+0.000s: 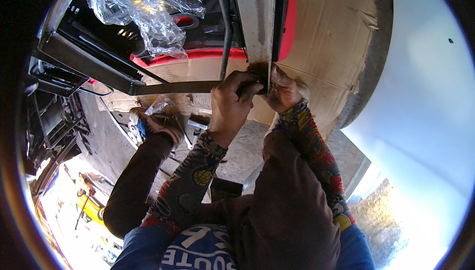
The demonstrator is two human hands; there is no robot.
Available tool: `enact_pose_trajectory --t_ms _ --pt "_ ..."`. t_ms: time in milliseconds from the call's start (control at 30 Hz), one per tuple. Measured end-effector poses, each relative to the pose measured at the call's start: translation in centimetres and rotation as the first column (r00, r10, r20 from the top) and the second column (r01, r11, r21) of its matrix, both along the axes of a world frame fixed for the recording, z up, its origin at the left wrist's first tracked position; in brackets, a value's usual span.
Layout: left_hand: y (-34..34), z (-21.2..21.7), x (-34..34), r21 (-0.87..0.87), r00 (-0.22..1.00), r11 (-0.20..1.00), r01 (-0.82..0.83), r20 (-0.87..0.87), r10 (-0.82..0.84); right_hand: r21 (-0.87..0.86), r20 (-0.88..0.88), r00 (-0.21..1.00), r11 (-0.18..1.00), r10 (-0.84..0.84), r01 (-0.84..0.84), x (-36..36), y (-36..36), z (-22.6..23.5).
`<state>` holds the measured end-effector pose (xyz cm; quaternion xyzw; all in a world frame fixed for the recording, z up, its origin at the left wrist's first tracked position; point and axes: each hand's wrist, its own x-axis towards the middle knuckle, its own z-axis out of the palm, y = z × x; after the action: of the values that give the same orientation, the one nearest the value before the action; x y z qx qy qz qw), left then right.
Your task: The person assembles a metal frame by attaching a chrome trim piece and securing it with screws. They use a screwdriver to tighten the screws and ensure the trim is properly aligned.
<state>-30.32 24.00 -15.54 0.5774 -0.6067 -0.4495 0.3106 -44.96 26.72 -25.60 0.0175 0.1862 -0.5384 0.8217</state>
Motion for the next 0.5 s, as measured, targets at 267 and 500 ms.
enact_pose_trajectory --t_ms 267,500 --pt "-0.6 1.4 -0.1 0.284 0.997 0.958 0.027 0.056 -0.045 -0.022 -0.051 0.999 1.000 0.017 -0.018 0.0 -0.1 0.3" --pt "-1.5 1.8 -0.7 0.441 0.999 0.897 -0.027 0.028 0.016 -0.003 -0.039 0.998 0.999 0.041 -0.041 -0.2 0.0 0.0"
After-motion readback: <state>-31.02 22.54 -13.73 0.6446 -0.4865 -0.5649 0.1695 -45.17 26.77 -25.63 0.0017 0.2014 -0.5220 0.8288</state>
